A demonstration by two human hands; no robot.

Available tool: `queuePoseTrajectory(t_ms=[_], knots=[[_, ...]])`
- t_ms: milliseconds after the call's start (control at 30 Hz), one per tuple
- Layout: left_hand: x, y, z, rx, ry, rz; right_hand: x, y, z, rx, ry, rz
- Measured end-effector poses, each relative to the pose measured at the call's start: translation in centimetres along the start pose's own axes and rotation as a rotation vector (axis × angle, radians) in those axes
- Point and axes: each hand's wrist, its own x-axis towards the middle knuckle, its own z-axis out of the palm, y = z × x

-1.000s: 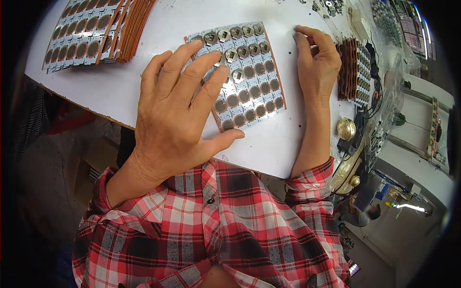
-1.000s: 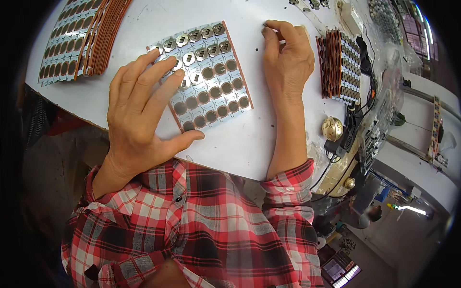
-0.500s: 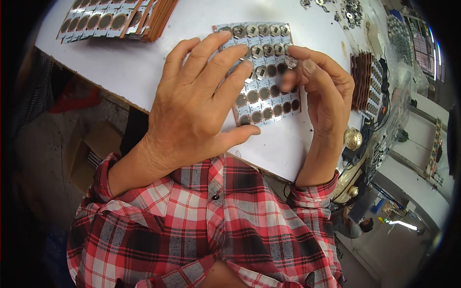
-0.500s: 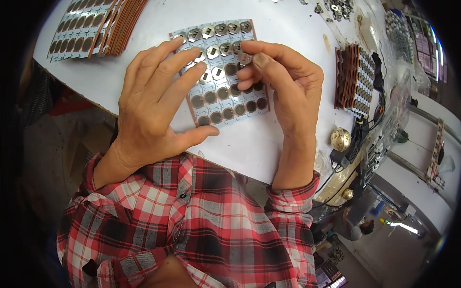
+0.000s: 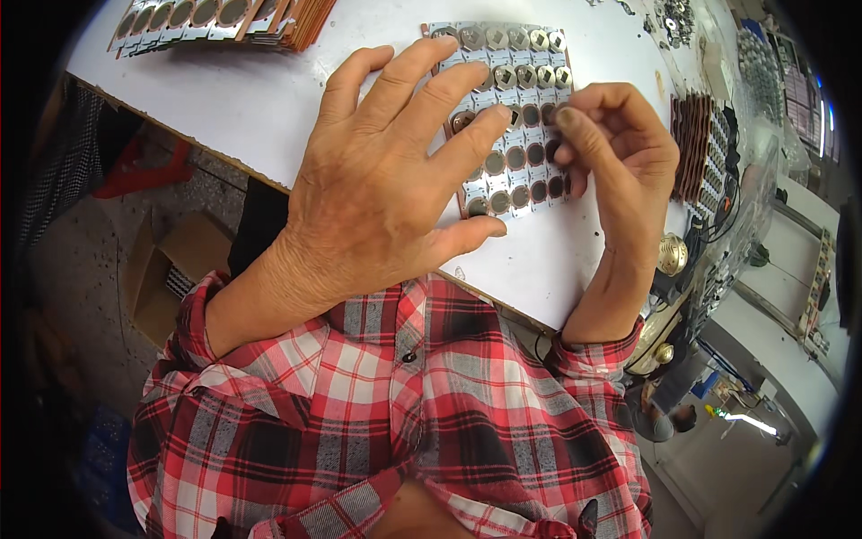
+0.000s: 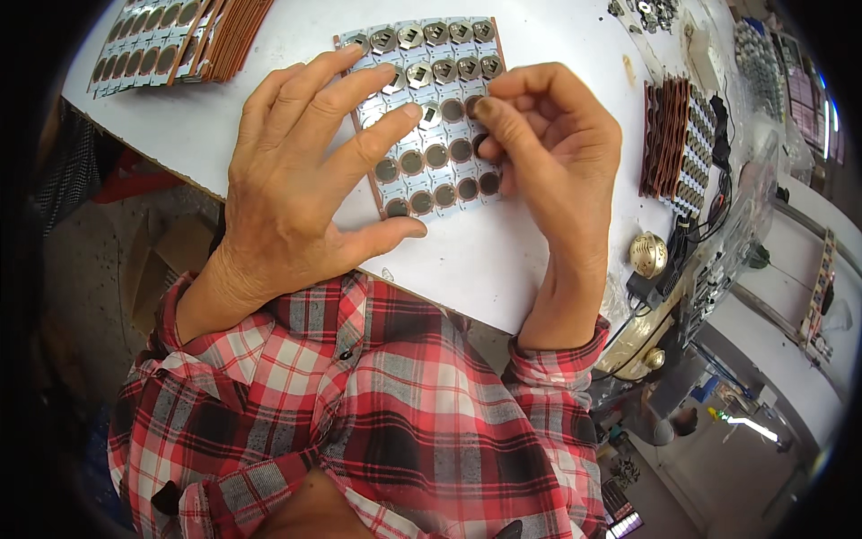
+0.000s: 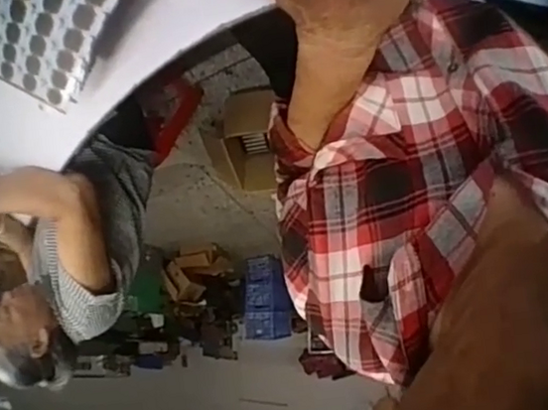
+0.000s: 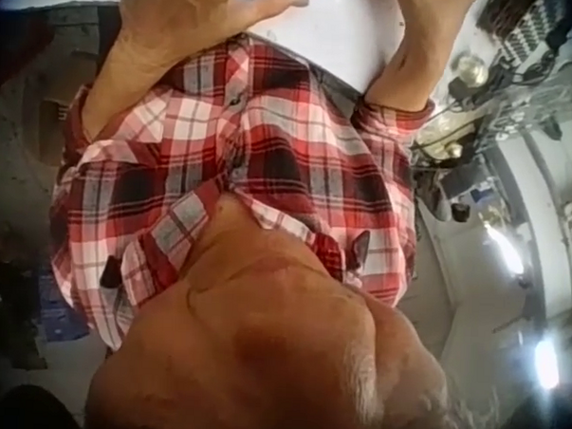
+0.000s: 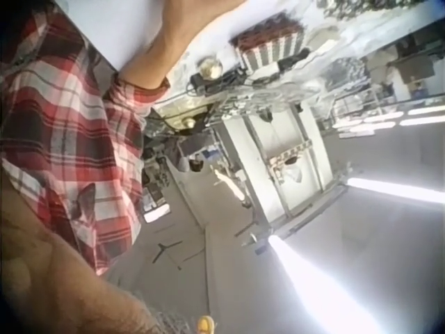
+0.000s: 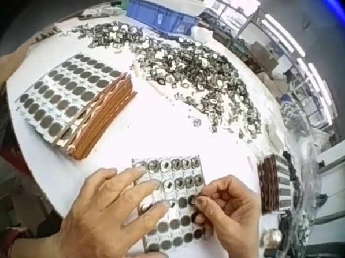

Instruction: Picking up small metal components and placing them into designated slots in an assembly tray.

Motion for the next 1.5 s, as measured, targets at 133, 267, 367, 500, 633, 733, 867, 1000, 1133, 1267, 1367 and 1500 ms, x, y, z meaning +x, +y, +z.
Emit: queuePoseTrajectory(t_ms=[133, 267, 367, 500, 633, 733, 867, 1000, 1133, 1267, 1367, 1500], knots=[[-0.1, 0.0, 0.2, -0.003, 0.008, -0.001, 0.4, 0.8, -0.7, -0.042, 0.157, -0.039], [-0.1, 0.0, 0.2, 0.001, 0.016, 0.002, 0.8, 1.9, -2.9, -0.439, 0.220, -0.164], [-0.2, 0.0, 0.2, -0.001, 0.015, 0.005, 0.6, 1.6, -3.0, -0.491, 0.168, -0.141], [-0.3, 0.1, 0.0, 0.021, 0.014, 0.000, 0.8, 1.0, -2.4, -0.572, 0.053, -0.383], [-0.1, 0.0, 0.3, 0.005, 0.023, 0.008, 0.4, 1.3, -2.3, -0.375, 0.081, -0.298], [-0.1, 0.0, 0.2, 0.016, 0.008, 0.004, 0.0, 0.4, -1.1, -0.164, 0.161, -0.118], [-0.1, 0.0, 0.2, 0.014, 0.016, -0.008, 0.3, 0.4, -0.5, -0.092, 0.179, -0.156], [0.0, 0.1, 0.1, 0.007, 0.015, -0.006, -0.1, 0.5, 0.7, 0.040, 0.061, -0.091], [-0.2, 0.1, 0.1, 0.014, 0.010, -0.007, -0.3, 0.4, 0.9, -0.127, 0.054, -0.118], [-0.2, 0.2, 0.2, 0.006, 0.006, -0.005, -0.5, 0.3, 1.5, -0.168, 0.068, -0.102], [0.0, 0.3, 0.0, -0.003, -0.007, 0.014, -0.4, 0.5, 1.8, -0.141, 0.125, -0.151], [0.3, 0.2, 0.3, -0.006, -0.049, 0.036, -0.2, 1.1, 1.4, -0.231, 0.074, -0.210]])
